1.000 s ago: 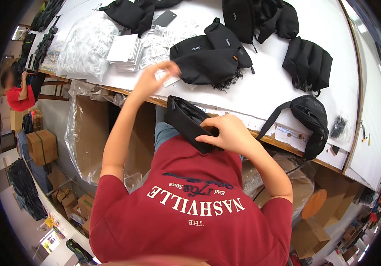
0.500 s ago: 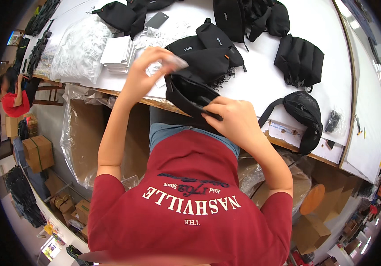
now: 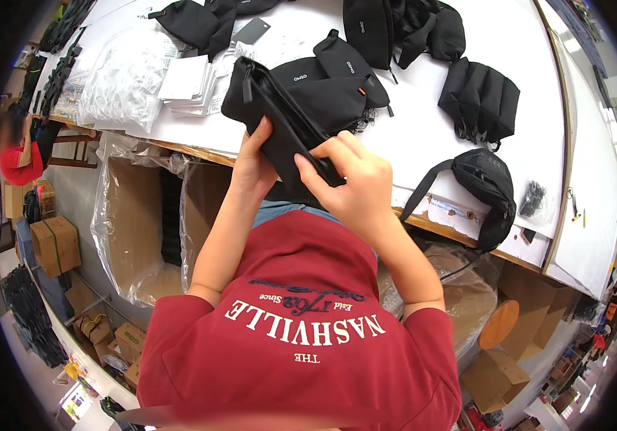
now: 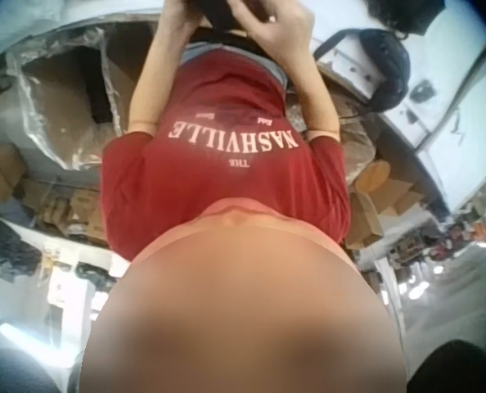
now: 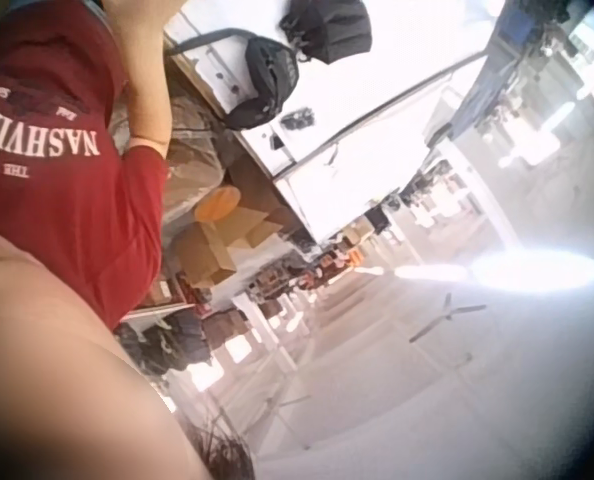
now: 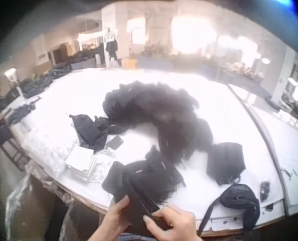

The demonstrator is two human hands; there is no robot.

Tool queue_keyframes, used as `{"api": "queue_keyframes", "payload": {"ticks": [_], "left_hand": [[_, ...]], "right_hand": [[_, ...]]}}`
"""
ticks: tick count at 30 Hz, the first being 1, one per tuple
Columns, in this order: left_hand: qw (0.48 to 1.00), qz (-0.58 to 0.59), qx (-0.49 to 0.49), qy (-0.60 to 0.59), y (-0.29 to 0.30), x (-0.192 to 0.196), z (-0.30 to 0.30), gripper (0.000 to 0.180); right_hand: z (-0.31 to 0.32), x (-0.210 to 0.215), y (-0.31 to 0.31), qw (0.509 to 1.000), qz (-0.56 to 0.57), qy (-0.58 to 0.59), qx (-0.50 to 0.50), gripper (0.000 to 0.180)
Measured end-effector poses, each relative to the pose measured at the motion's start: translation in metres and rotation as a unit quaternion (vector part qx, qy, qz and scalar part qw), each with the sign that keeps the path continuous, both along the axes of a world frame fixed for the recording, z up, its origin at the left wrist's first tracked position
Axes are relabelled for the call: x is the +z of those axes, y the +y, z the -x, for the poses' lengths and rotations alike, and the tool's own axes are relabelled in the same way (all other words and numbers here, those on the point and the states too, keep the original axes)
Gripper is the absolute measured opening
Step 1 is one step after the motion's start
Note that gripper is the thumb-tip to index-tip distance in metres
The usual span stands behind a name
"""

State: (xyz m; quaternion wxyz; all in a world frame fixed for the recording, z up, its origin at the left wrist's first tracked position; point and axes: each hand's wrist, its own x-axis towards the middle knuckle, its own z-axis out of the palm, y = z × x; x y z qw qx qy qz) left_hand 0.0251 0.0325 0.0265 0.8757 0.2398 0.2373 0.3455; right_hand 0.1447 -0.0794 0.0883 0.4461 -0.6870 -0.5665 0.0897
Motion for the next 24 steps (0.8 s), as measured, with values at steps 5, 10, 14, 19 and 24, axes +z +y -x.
{"api": "queue_keyframes", "payload": {"ticks": [5, 10, 14, 19, 24], "left_hand": [[0.997, 0.002, 0.069, 0.016, 0.005, 0.013, -0.011, 0.033], [0.996, -0.022, -0.044, 0.071, 0.0, 0.015, -0.001, 0.035], [0.99, -0.028, -0.125, 0.055, -0.008, 0.023, 0.0, 0.038], [0.979, -0.038, -0.177, 0.09, -0.007, 0.025, 0.006, 0.041], [0.977, 0.015, -0.2, 0.075, -0.013, 0.026, 0.006, 0.042]], "right_hand": [[0.013, -0.04, -0.01, 0.912, -0.087, 0.394, -0.07, 0.025], [-0.009, -0.024, 0.0, 0.979, -0.135, 0.111, -0.109, 0.012], [-0.03, 0.004, 0.019, 0.987, -0.141, -0.003, -0.08, 0.019], [-0.041, 0.012, 0.015, 0.987, -0.104, -0.116, -0.047, 0.018], [-0.035, 0.003, 0.017, 0.988, -0.141, 0.019, -0.069, 0.015]]}}
